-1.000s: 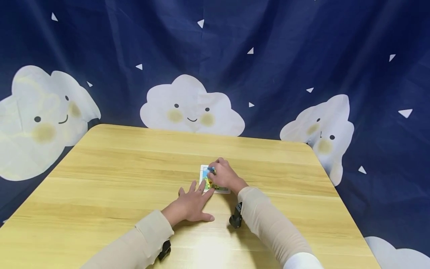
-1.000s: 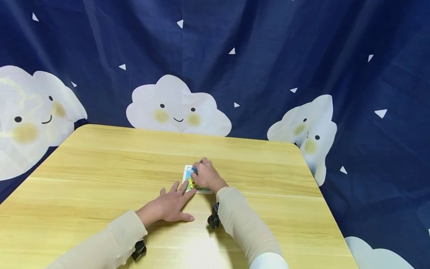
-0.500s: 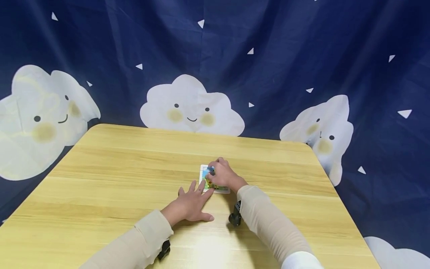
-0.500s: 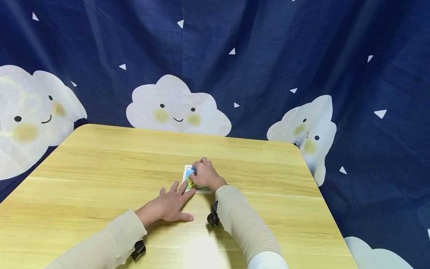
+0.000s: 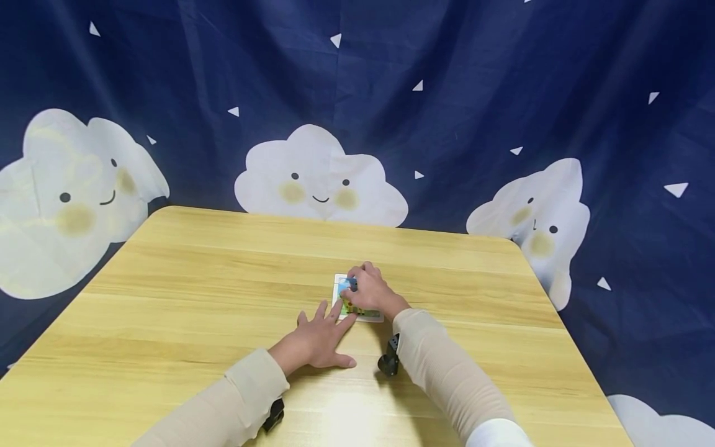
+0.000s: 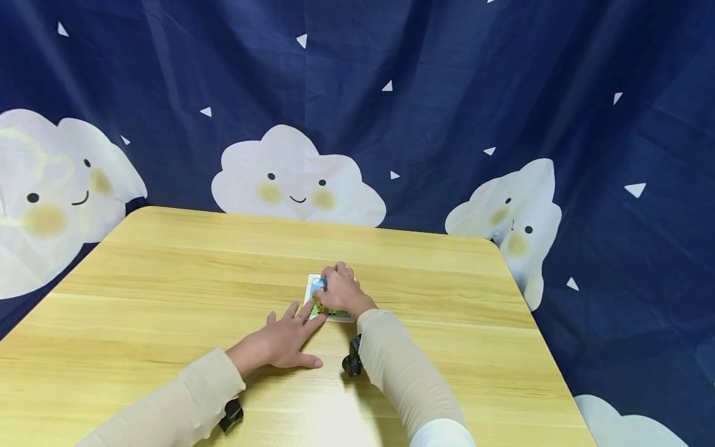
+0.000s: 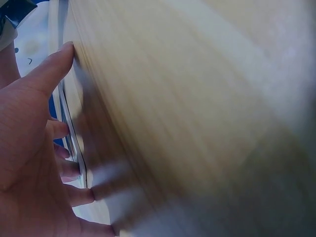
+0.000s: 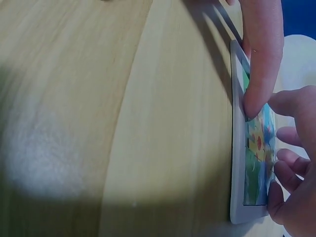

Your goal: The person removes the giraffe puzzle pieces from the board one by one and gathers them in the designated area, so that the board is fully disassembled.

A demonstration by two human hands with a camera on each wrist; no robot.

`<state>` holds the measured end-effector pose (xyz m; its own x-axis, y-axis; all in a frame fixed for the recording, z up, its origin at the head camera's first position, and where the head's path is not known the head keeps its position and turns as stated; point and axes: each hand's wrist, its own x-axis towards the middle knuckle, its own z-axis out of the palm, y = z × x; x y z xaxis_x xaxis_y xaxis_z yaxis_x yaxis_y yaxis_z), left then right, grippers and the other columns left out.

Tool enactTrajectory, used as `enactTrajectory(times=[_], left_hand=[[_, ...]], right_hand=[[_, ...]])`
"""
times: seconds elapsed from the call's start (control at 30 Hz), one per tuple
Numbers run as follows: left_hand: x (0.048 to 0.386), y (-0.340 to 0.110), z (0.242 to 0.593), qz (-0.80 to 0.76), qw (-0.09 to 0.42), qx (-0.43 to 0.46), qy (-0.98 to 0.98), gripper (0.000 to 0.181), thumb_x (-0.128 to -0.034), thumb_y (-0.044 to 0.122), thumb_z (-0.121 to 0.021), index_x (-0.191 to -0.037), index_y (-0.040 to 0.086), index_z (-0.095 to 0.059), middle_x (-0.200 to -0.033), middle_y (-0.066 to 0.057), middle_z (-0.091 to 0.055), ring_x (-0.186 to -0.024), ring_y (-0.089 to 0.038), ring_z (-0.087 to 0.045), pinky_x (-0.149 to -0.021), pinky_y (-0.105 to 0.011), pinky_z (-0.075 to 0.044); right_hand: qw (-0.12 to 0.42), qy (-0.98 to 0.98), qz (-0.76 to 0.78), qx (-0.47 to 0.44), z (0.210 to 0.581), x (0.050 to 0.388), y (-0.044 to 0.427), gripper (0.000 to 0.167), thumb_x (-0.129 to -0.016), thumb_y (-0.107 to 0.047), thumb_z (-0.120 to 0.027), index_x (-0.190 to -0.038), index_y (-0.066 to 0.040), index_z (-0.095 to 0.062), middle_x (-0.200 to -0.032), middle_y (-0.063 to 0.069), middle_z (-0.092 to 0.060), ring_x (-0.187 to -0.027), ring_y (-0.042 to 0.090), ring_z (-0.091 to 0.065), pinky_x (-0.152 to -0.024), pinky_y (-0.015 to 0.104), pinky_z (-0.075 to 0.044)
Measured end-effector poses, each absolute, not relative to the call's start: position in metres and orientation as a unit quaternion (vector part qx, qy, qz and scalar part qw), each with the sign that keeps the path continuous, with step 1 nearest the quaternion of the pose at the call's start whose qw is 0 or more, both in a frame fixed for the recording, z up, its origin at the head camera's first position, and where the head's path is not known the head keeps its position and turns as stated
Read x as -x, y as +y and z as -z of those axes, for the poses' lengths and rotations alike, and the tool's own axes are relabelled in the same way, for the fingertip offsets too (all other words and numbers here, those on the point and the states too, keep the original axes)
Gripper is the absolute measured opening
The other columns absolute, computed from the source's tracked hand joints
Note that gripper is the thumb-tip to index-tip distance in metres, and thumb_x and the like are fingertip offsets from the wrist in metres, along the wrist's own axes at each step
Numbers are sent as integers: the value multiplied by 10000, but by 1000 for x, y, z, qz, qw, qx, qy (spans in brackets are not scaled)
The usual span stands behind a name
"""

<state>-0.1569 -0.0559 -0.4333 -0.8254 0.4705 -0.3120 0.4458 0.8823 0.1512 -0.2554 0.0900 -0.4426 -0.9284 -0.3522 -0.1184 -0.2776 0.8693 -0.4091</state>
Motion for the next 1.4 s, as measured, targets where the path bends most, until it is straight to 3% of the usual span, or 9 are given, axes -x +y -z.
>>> enactTrajectory(times=[0.8, 1.17, 1.4], left_hand=[[156, -55, 432, -40, 173, -241, 954, 902, -781, 728, -523, -1499, 244, -270, -1569, -135, -167, -1399, -428, -201, -942, -704, -290], [153, -55, 428, -41, 173, -241, 954, 901, -778, 721, -537, -1495, 239, -280, -1563, -136, -189, -1395, -420, -222, -939, -701, -298], [155, -55, 430, -35, 175, -241, 954, 900, -784, 724, -524, -1500, 245, -263, -1568, -132, -175, -1398, -421, -211, -944, -702, -293]], right_hand=[[102, 959, 220, 144, 443, 256, 90, 368, -906, -371, -581, -1191, -142, -551, -1222, 80, -449, -1071, 244, -432, -865, 429, -432], [94, 947, 266, 156, 442, 259, 92, 336, -939, -294, -557, -1187, -68, -551, -1208, 79, -520, -1092, 230, -495, -977, 409, -416], [74, 934, 321, 136, 447, 261, 93, 229, -942, -240, -566, -1096, -72, -591, -1057, 51, -592, -966, 180, -546, -902, 363, -457]])
